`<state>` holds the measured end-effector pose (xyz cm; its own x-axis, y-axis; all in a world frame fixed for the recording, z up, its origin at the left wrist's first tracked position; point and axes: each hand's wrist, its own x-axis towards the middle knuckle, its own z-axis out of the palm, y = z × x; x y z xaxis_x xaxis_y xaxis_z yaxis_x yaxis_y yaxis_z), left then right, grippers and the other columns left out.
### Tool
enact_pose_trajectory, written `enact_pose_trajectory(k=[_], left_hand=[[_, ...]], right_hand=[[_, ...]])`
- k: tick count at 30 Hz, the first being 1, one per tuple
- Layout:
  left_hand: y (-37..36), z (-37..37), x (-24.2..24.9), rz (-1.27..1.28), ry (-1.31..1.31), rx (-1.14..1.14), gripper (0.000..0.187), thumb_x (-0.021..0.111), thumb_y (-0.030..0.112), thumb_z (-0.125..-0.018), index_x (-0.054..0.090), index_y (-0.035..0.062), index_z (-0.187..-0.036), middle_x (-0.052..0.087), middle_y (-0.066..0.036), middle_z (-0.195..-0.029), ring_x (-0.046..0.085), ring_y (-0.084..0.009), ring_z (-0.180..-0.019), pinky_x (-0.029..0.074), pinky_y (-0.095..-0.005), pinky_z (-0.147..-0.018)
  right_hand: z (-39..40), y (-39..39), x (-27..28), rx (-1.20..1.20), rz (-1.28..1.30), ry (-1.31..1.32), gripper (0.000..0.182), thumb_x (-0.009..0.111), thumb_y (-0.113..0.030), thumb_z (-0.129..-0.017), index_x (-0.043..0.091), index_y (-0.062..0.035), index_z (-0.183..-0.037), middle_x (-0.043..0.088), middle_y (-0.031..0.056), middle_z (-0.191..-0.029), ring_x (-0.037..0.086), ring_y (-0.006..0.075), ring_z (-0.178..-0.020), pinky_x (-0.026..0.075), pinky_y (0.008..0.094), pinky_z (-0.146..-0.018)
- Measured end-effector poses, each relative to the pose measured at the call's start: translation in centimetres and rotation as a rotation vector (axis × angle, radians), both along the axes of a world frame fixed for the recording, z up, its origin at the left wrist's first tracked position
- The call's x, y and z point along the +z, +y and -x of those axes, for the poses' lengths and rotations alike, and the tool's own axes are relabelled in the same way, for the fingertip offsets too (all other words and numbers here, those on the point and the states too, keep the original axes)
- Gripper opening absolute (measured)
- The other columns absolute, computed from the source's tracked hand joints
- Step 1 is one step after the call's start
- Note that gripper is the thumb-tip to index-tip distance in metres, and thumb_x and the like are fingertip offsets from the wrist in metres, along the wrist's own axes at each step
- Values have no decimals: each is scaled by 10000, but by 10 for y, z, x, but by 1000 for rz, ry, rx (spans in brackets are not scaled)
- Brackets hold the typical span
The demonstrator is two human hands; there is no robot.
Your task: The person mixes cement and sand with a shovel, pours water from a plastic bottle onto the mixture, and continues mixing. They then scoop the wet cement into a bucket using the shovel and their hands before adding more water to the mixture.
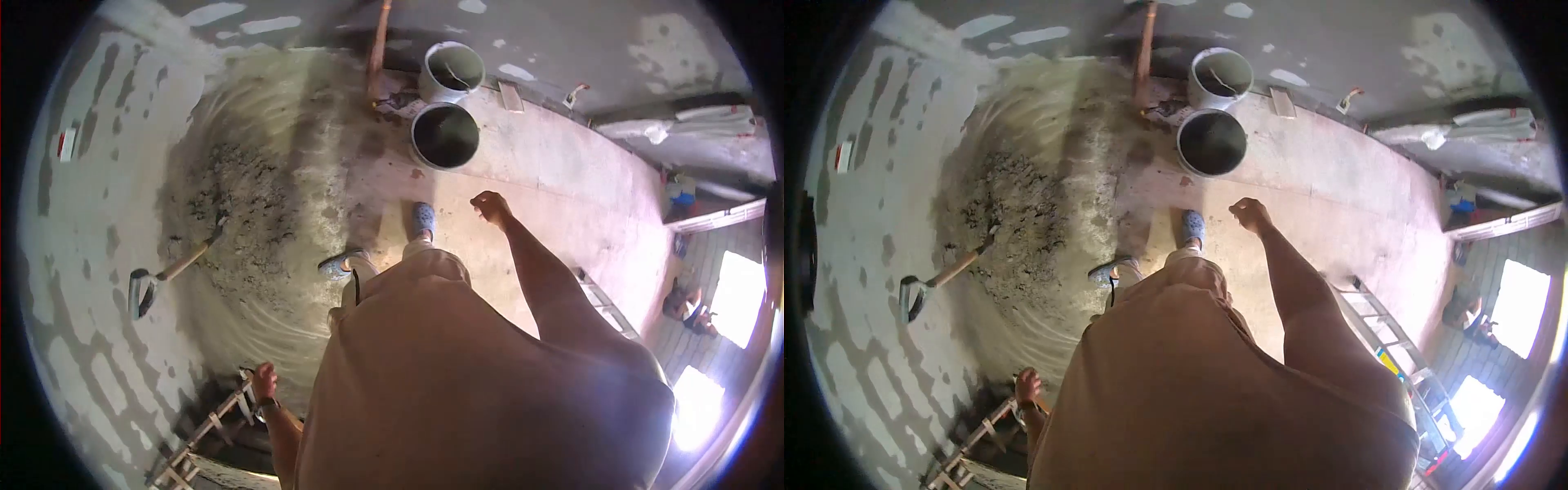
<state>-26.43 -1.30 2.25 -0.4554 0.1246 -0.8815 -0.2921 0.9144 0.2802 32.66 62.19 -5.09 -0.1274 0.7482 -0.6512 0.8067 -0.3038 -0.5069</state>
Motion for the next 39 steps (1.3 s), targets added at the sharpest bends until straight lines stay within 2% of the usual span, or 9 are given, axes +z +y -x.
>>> enact_pose_trajectory(k=[4, 9, 11, 17, 21, 23, 26, 33, 39], left_hand=[[155, -19, 10, -417, 391, -519, 391, 677, 314, -945, 643, 62, -1241, 673, -97, -1157, 650, -228, -1061, 510, -366, -876], [350, -91, 82, -422, 402, -888, 355, 675, 236, -940, 650, 31, -1229, 667, -159, -1240, 622, -291, -1176, 462, -374, -1020], [397, -119, 111, -450, 486, -999, 370, 666, 276, -944, 651, 43, -1231, 654, -156, -1270, 603, -321, -1202, 467, -389, -1015], [445, -144, 113, -364, 314, -973, 381, 685, 261, -939, 623, 43, -1246, 676, -135, -1227, 653, -277, -1133, 509, -390, -971], [403, -101, 26, -321, 164, -854, 397, 665, 343, -943, 629, 49, -1209, 692, -138, -1174, 668, -269, -1100, 533, -403, -907], [391, -87, 28, -205, 129, -783, 422, 666, 346, -945, 625, 42, -1234, 692, -137, -1170, 659, -267, -1108, 517, -408, -928], [354, -69, 11, -78, 255, -849, 488, 612, 462, -957, 649, 80, -1259, 666, -150, -1216, 623, -295, -1158, 474, -414, -978], [397, -173, -16, 129, -18, -510, 437, 679, 337, -940, 609, 56, -1268, 662, -172, -1230, 623, -295, -1195, 498, -388, -984], [502, -246, -35, 104, -87, -720, 408, 674, 239, -944, 591, 48, -1295, 663, -164, -1243, 627, -282, -1190, 498, -413, -987]], right_hand=[[-73, 17, 5, -291, 80, 134, 314, 705, -355, -879, 707, -56, -974, 710, 72, -809, 654, 167, -617, 513, 323, -545], [-162, -17, -65, -645, 78, 558, 253, 762, -314, -885, 648, -94, -934, 636, 34, -788, 611, 146, -667, 496, 305, -526], [-192, -1, -97, -397, 262, 293, 296, 756, -343, -881, 643, -104, -1015, 641, 38, -870, 624, 178, -703, 508, 332, -559], [-193, -4, -50, -616, 239, 46, 370, 667, -336, -919, 640, -110, -1210, 673, 64, -1006, 658, 220, -742, 520, 357, -574], [-215, 21, -98, -487, 100, 50, 390, 640, -350, -919, 626, -138, -1247, 674, 91, -1109, 670, 236, -817, 528, 365, -595], [-197, 44, -99, -509, 88, 2, 349, 760, -307, -866, 657, -97, -1125, 665, 54, -985, 612, 138, -709, 494, 319, -546], [-248, 68, -234, -337, -49, -4, 637, 781, -430, -830, 583, -24, -1278, 668, 165, -1174, 618, 296, -1100, 470, 408, -968], [-124, 185, -308, -483, 131, -195, 1018, 778, -547, -762, 329, -48, -1528, 412, 268, -1509, 400, 390, -1405, 335, 453, -1147], [-65, 232, -404, -834, 321, 214, 816, 761, -424, -799, 423, -45, -1438, 524, 188, -1421, 488, 348, -1329, 406, 508, -1080]])
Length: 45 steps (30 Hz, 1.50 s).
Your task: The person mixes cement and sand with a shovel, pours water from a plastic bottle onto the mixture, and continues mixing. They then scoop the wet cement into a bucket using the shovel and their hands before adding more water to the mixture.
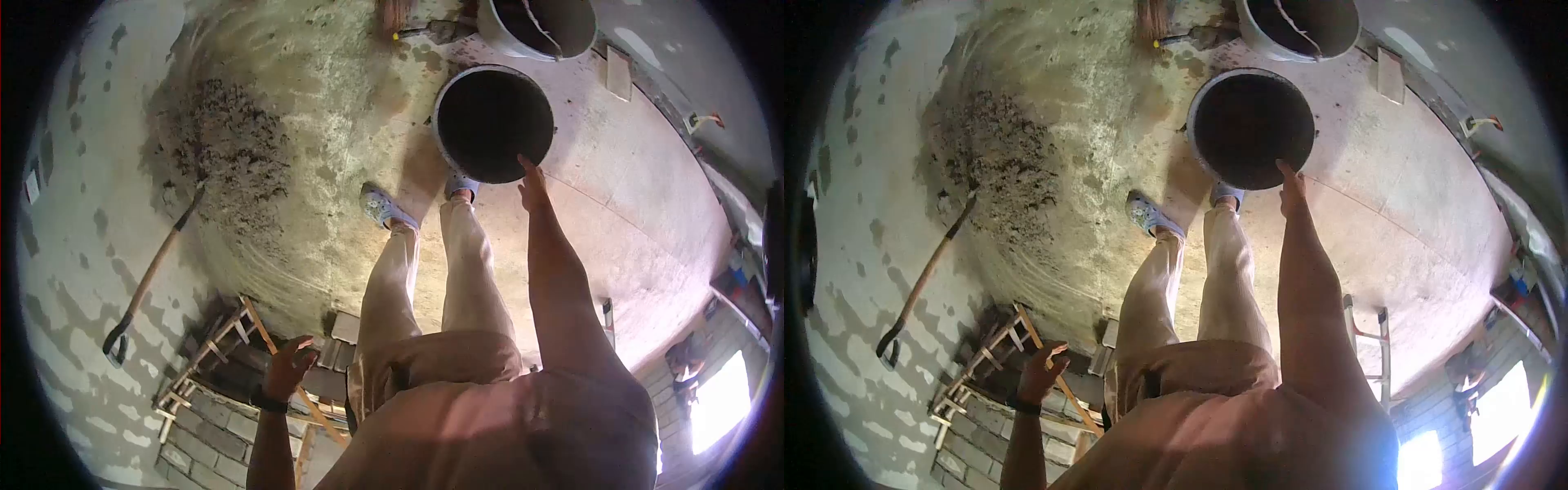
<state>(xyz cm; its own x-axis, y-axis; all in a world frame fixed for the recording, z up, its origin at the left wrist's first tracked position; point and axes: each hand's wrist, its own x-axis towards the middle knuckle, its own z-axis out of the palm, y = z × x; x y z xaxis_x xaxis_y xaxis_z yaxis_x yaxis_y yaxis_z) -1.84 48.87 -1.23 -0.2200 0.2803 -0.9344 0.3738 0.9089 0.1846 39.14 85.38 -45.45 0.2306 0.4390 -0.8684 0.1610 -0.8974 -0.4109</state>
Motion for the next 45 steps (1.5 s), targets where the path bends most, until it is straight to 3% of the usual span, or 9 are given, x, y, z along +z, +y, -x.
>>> enact_pose_trajectory(k=[5, 9, 15, 21, 27, 29, 34, 37, 45], left_hand=[[26, -1, 16, -103, 66, -14, 393, 686, 232, -927, 597, 45, -1262, 681, -178, -1199, 661, -313, -1129, 524, -398, -923], [-16, 19, 32, -170, 149, 121, 354, 686, 216, -918, 614, 62, -1230, 691, -166, -1145, 662, -327, -1101, 526, -399, -914], [-13, 31, 145, -261, 376, 57, 352, 710, 220, -900, 636, 82, -1215, 685, -168, -1165, 658, -339, -1088, 523, -415, -933], [-53, 102, 258, -503, 899, 206, 406, 755, 164, -854, 635, 115, -1239, 671, -123, -1230, 649, -324, -1114, 527, -398, -925], [-136, 233, 331, -765, 1460, 193, 334, 736, 130, -872, 662, 65, -1191, 638, -130, -1301, 619, -314, -1189, 487, -408, -983], [-163, 288, 332, -997, 1445, 397, 299, 723, 166, -891, 677, 52, -1164, 621, -130, -1326, 595, -325, -1214, 472, -407, -1000], [-215, 443, 286, -949, 1833, 20, 414, 633, 434, -939, 712, 42, -1048, 687, -166, -1135, 646, -350, -1038, 513, -419, -890], [-246, 451, 266, -800, 1342, 321, 483, 585, 504, -947, 726, 51, -861, 691, -159, -845, 649, -355, -834, 519, -431, -743], [-371, 408, 233, -701, 1265, 829, 573, 570, 444, -980, 638, 3, -622, 591, -173, -604, 584, -379, -571, 449, -458, -563]], right_hand=[[2, 9, -24, -144, -24, 349, 475, 760, -310, -837, 580, -65, -1202, 626, 104, -1150, 608, 259, -1057, 513, 397, -918], [38, 27, 66, -71, -103, 360, 400, 769, -321, -839, 626, -93, -1135, 646, 36, -1017, 625, 184, -960, 531, 360, -816], [40, 52, 219, 45, -193, 327, 511, 753, -415, -846, 631, -92, -1223, 639, 57, -1207, 591, 190, -1074, 456, 390, -961], [44, 45, 338, 251, -212, 278, 431, 720, -412, -901, 634, -109, -1195, 615, 1, -992, 543, 143, -881, 439, 332, -784], [136, 35, 427, 525, -363, 139, 261, 797, -313, -849, 621, -122, -880, 520, -36, -703, 490, 102, -577, 414, 271, -531], [182, 29, 458, 635, -371, 86, 290, 811, -302, -832, 625, -85, -880, 532, -26, -701, 499, 109, -574, 432, 273, -510], [389, -65, 552, 928, -468, -54, 368, 864, -290, -771, 643, -38, -924, 587, 8, -731, 565, 141, -598, 506, 300, -501], [490, -121, 578, 1173, -558, -82, 412, 888, -304, -739, 640, -31, -923, 621, 24, -774, 604, 140, -663, 516, 302, -518], [683, -209, 589, 1486, -710, 137, 443, 912, -327, -708, 636, -26, -879, 611, 12, -765, 568, 119, -646, 483, 286, -507]])
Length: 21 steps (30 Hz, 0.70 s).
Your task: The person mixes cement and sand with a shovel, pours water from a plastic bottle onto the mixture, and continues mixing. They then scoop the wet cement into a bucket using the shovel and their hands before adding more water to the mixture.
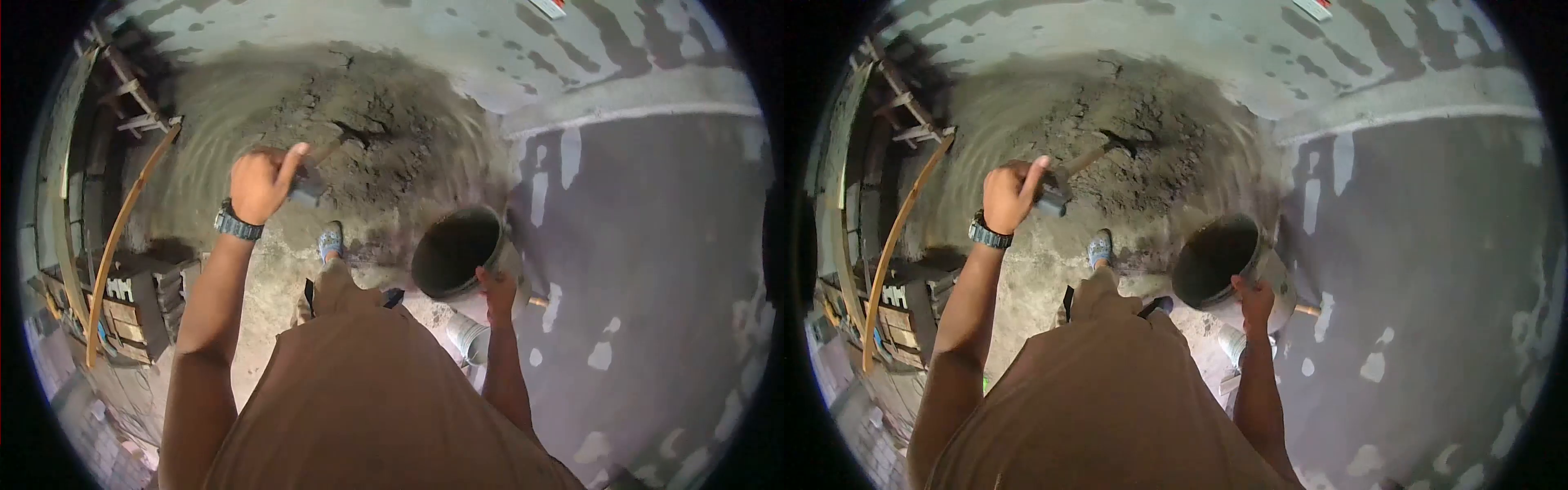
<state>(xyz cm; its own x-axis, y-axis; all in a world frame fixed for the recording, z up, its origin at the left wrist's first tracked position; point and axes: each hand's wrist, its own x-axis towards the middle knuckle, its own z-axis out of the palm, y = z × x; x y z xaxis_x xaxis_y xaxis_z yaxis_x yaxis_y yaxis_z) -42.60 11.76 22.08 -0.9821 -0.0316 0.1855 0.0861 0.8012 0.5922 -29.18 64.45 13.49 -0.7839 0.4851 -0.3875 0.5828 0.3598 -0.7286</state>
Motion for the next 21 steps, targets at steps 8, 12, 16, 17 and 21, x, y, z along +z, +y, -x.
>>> enact_pose_trajectory(k=[8, 12, 16, 17, 21], left_hand=[[-71, -7, -23, -291, 37, 358, 648, 577, 458, -982, 559, -34, -561, 441, -176, -467, 443, -319, -413, 360, -420, -469], [-71, -5, -27, -195, 25, 398, 665, 588, 487, -964, 559, -6, -518, 458, -147, -437, 457, -283, -395, 363, -408, -456], [-67, -3, -15, -279, 53, 435, 640, 603, 483, -952, 586, 1, -531, 463, -139, -433, 441, -260, -384, 360, -389, -445], [-68, -2, -18, -246, 40, 441, 634, 608, 480, -949, 594, -2, -536, 466, -134, -433, 448, -252, -386, 362, -383, -445], [-65, 2, -20, -280, 15, 517, 621, 629, 462, -940, 596, -19, -548, 445, -116, -426, 450, -214, -389, 355, -370, -443]], right_hand=[[173, -61, 31, 25, 74, 85, 404, 878, -347, -758, 656, -41, -900, 561, 2, -756, 526, 118, -634, 473, 272, -514], [218, -60, 54, 35, 120, 133, 514, 832, -396, -803, 676, 22, -1058, 602, 47, -860, 558, 132, -730, 489, 288, -583], [252, -42, 79, 177, 314, 233, 485, 734, -391, -907, 650, -2, -1184, 605, 38, -1014, 542, 122, -867, 484, 276, -766], [262, -38, 83, 233, 384, 289, 472, 723, -387, -919, 648, -10, -1194, 604, 32, -1026, 538, 120, -873, 478, 272, -783], [317, -45, 107, -10, 481, 200, 445, 720, -397, -925, 651, -57, -1204, 592, -4, -1025, 526, 99, -860, 446, 244, -761]])
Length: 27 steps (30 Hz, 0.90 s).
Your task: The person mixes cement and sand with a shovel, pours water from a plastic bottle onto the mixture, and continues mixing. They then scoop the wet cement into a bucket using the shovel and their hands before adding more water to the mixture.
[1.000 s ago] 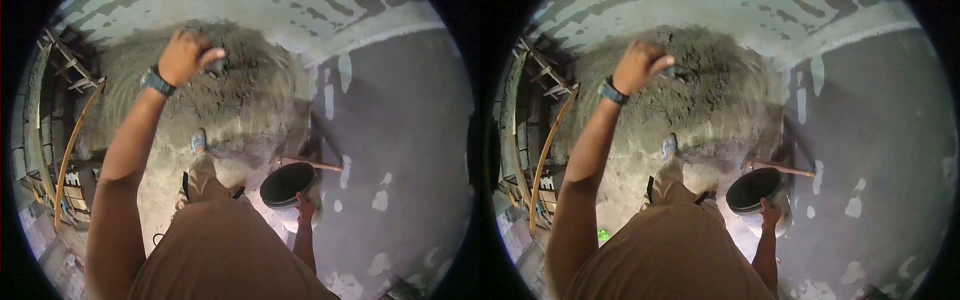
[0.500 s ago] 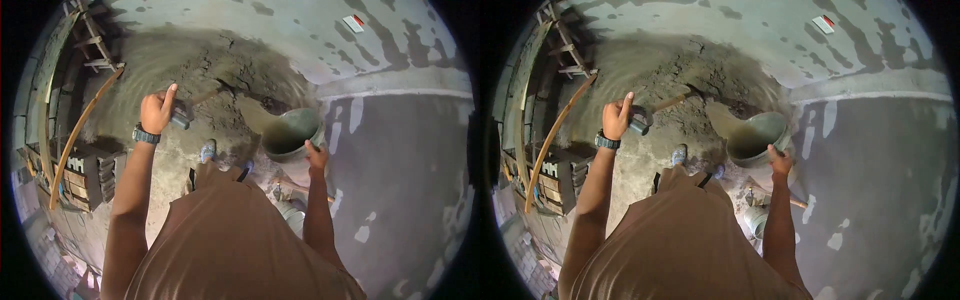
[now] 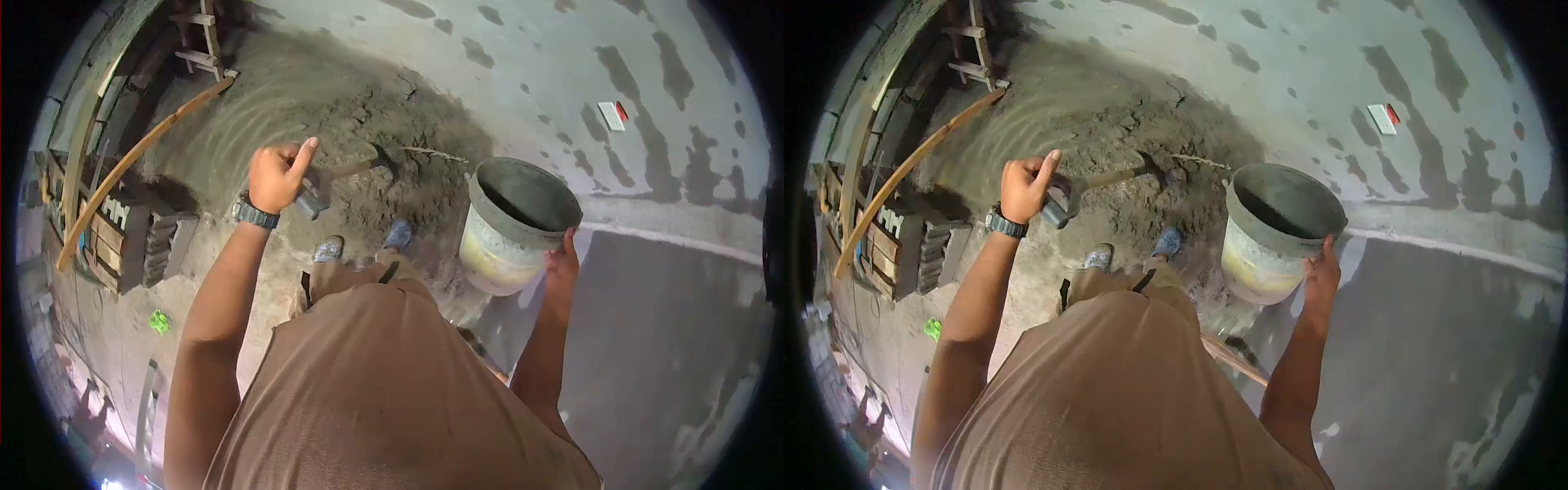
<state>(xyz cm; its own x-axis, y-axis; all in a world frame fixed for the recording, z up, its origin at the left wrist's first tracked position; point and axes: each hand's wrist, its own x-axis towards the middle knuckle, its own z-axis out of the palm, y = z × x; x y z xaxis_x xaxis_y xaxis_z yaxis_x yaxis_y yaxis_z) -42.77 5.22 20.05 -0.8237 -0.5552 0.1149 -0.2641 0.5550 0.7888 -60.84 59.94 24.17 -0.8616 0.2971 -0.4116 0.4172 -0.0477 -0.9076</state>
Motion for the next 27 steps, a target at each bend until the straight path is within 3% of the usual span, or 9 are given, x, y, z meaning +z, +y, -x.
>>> enact_pose_trajectory(k=[4, 7, 11, 16, 17, 20, 21, 23, 27], left_hand=[[7, 13, -11, -184, 129, 108, 537, 657, 409, -940, 642, -35, -640, 460, -96, -456, 450, -155, -434, 371, -348, -469], [19, 8, -14, -13, 247, 202, 343, 593, 293, -999, 671, -39, -1025, 686, -146, -973, 638, -182, -866, 493, -319, -758], [39, -38, -35, -127, 222, 502, 431, 542, 299, -1031, 518, -14, -1327, 592, -157, -1296, 599, -242, -1161, 472, -358, -984], [108, -216, -99, -108, -627, 480, 468, 550, 392, -1011, 529, 74, -1353, 564, -185, -1314, 569, -364, -1166, 460, -417, -988], [132, -297, -151, 262, -753, 159, 466, 558, 414, -1000, 561, 59, -1303, 589, -205, -1285, 562, -379, -1184, 461, -429, -987], [237, -376, -146, -359, -894, 681, 478, 623, 441, -950, 635, 47, -1220, 662, -213, -1137, 618, -393, -1096, 491, -443, -943], [276, -492, -224, 141, -816, 228, 536, 638, 519, -914, 652, 52, -1176, 675, -189, -1117, 668, -332, -960, 529, -434, -825], [333, -471, -156, -891, -924, 1056, 529, 632, 534, -905, 637, 84, -1185, 670, -136, -1123, 667, -253, -861, 529, -431, -708], [406, -504, -149, -1128, -751, 1341, 540, 622, 541, -900, 603, 101, -1212, 678, -95, -1071, 658, -217, -842, 510, -404, -648]], right_hand=[[78, 17, -34, 34, -27, -71, 471, 807, -400, -843, 679, -63, -1146, 598, -3, -931, 521, 95, -748, 399, 244, -609], [117, -7, -52, 73, -219, -116, 504, 867, -397, -768, 701, -44, -1088, 616, 14, -881, 517, 130, -672, 347, 262, -528], [183, -5, -126, 196, -454, -200, 509, 902, -381, -717, 717, -8, -1010, 666, 49, -878, 554, 167, -676, 395, 287, -532], [216, -10, -208, 445, -564, 15, 526, 921, -349, -679, 721, 68, -931, 736, 124, -913, 653, 245, -759, 518, 382, -699], [219, -12, -222, 489, -522, 125, 556, 920, -363, -675, 718, 86, -933, 742, 146, -927, 674, 275, -784, 526, 399, -725], [219, -30, -202, 579, -888, 68, 651, 916, -437, -653, 707, 116, -925, 734, 223, -943, 697, 341, -850, 531, 430, -785], [224, -32, -201, 593, -885, 75, 651, 916, -437, -653, 707, 116, -925, 734, 223, -943, 697, 341, -850, 531, 430, -785], [247, -21, -210, 617, -1034, -70, 726, 905, -512, -632, 701, 127, -910, 717, 272, -939, 697, 373, -872, 526, 443, -819], [263, -17, -190, 503, -1250, 114, 744, 909, -534, -625, 701, 119, -915, 716, 259, -929, 689, 356, -836, 529, 443, -795]])
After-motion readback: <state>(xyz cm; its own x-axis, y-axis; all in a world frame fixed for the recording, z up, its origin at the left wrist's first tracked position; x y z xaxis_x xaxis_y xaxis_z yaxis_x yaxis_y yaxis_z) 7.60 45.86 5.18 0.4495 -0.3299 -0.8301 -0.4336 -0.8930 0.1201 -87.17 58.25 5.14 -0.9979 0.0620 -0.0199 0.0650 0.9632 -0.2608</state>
